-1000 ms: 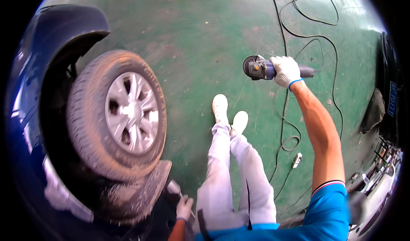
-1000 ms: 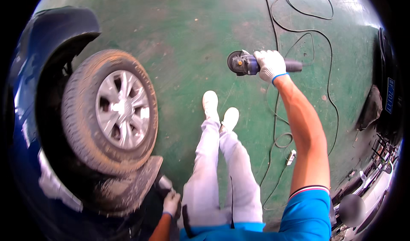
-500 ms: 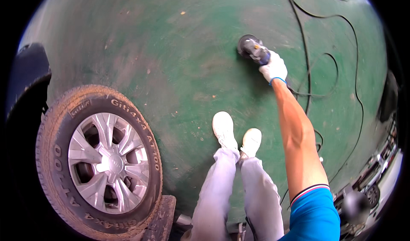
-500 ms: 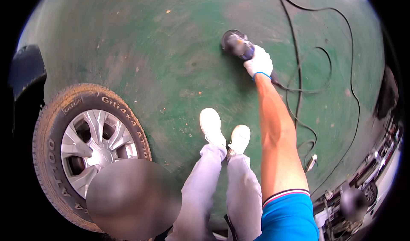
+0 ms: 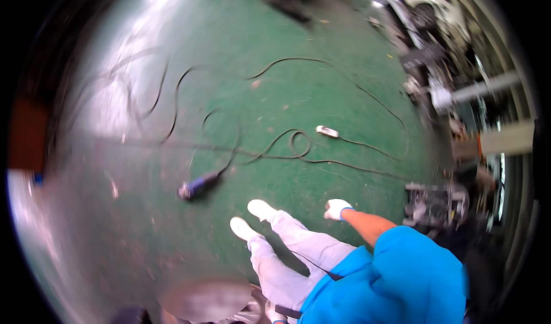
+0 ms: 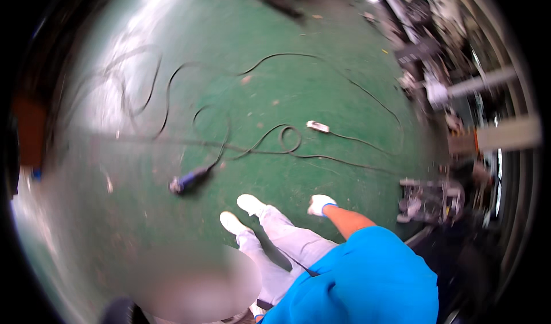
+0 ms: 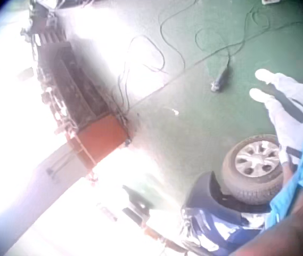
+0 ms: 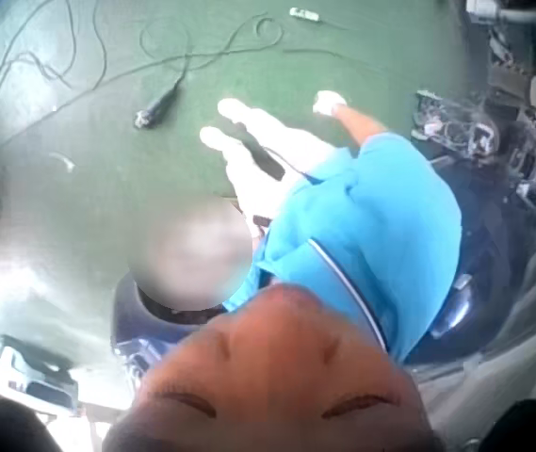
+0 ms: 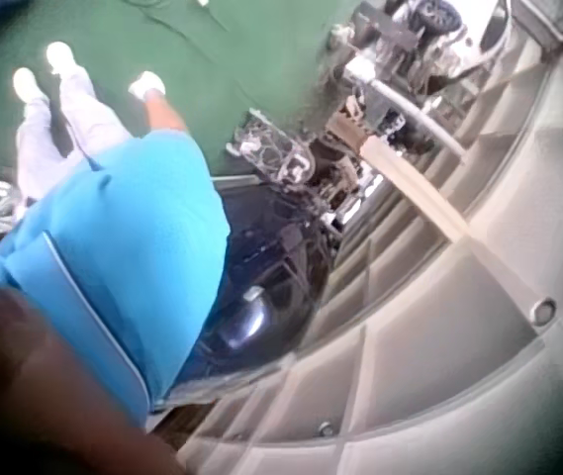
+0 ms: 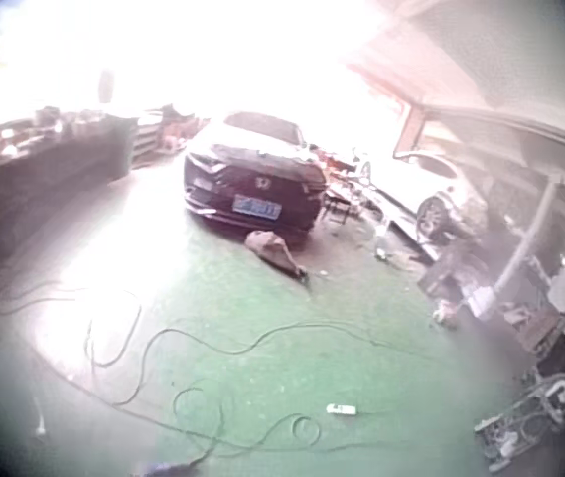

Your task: The person uses an angle grinder to remove paint and smooth the surface of a blue car's rear quarter panel and wheel arch. They move around the vehicle, grinding different sections and occasionally wiping the surface with a cloth.

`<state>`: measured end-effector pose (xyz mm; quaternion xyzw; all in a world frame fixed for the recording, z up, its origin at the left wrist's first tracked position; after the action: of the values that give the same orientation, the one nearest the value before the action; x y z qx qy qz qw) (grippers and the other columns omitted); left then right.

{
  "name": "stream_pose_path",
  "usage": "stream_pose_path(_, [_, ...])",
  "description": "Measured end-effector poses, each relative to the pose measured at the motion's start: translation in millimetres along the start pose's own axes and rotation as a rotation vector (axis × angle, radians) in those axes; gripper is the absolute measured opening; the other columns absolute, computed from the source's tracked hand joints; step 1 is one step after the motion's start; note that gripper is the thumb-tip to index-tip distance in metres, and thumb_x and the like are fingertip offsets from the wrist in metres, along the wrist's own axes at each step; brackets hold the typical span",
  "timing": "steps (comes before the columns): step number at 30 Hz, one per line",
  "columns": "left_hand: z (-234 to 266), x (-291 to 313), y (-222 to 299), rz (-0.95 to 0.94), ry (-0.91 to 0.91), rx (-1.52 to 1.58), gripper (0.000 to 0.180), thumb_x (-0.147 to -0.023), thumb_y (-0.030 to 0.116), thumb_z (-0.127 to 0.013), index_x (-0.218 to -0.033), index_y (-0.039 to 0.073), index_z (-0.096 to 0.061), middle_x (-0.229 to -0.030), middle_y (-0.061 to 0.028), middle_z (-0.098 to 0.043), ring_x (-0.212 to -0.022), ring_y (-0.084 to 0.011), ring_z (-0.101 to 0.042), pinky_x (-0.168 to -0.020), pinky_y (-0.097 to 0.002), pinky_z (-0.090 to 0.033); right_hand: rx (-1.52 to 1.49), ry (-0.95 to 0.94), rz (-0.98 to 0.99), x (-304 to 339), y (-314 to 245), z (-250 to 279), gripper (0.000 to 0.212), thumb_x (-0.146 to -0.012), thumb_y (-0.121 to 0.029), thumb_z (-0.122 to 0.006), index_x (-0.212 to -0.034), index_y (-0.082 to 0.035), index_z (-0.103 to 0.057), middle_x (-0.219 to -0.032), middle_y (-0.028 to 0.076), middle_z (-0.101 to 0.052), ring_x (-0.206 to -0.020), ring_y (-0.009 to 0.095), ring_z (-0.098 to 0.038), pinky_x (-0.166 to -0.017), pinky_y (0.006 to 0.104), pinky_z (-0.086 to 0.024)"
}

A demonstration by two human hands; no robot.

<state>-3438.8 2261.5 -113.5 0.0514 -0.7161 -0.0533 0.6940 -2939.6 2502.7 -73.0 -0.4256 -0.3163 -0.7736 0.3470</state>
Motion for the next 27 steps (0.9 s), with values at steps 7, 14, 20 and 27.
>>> stream_pose_path(7, [24,-9,205,-0.204,0.0,-0.389,0.039,-0.095,0.024,-0.068,-0.127,0.001,-0.063,-0.107,-0.0133,-0.071,-0.091,-0.0243,-0.068,-0.078,-0.038,-0.056,-0.688,0.278,-0.337,159,197,-54,0.055,-0.073,-0.033,-0.082,-0.122,-0.01,-0.074,-0.117,0.015,-0.075,-0.111,0.032,-0.071,-0.096,0.0418,-0.055])
stream_pose_path(14, [-72,30,395,-0.458,0.076,-0.627,0.036,-0.096,0.023,-0.068,-0.124,0.001,-0.064,-0.103,-0.012,-0.071,-0.085,-0.0237,-0.069,-0.073,-0.0387,-0.058,-0.781,0.129,-0.44,144,281,-346,0.032,-0.075,-0.039,-0.074,-0.086,-0.01,-0.081,-0.086,0.017,-0.076,-0.09,0.032,-0.074,-0.085,0.0431,-0.057])
stream_pose_path(20, [-249,124,420,-0.654,-0.029,-0.79,0.033,-0.096,0.021,-0.068,-0.122,0.001,-0.064,-0.1,-0.0109,-0.071,-0.08,-0.0232,-0.069,-0.068,-0.0393,-0.059,-1.385,-0.029,-0.615,208,299,-354,0.026,-0.072,-0.031,-0.077,-0.077,-0.006,-0.08,-0.077,0.012,-0.076,-0.076,0.026,-0.074,-0.077,0.0399,-0.059])
stream_pose_path(27, [-455,90,273,-0.505,-0.337,-1.243,0.035,-0.095,0.017,-0.067,-0.125,-0.002,-0.064,-0.108,-0.0165,-0.073,-0.086,-0.0285,-0.073,-0.073,-0.0403,-0.061,-1.434,0.477,-0.384,176,425,-336,0.024,-0.074,-0.028,-0.077,-0.067,-0.006,-0.073,-0.063,0.007,-0.069,-0.06,0.021,-0.067,-0.059,0.0366,-0.055])
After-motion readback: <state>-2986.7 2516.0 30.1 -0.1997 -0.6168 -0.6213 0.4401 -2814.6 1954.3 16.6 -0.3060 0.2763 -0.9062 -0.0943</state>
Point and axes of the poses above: each hand's wrist, its own x-axis away from the middle knuckle, its own z-axis out of the back of the hand, y = z × x, the point moved 8 cm from there along -x, towards the middle knuckle
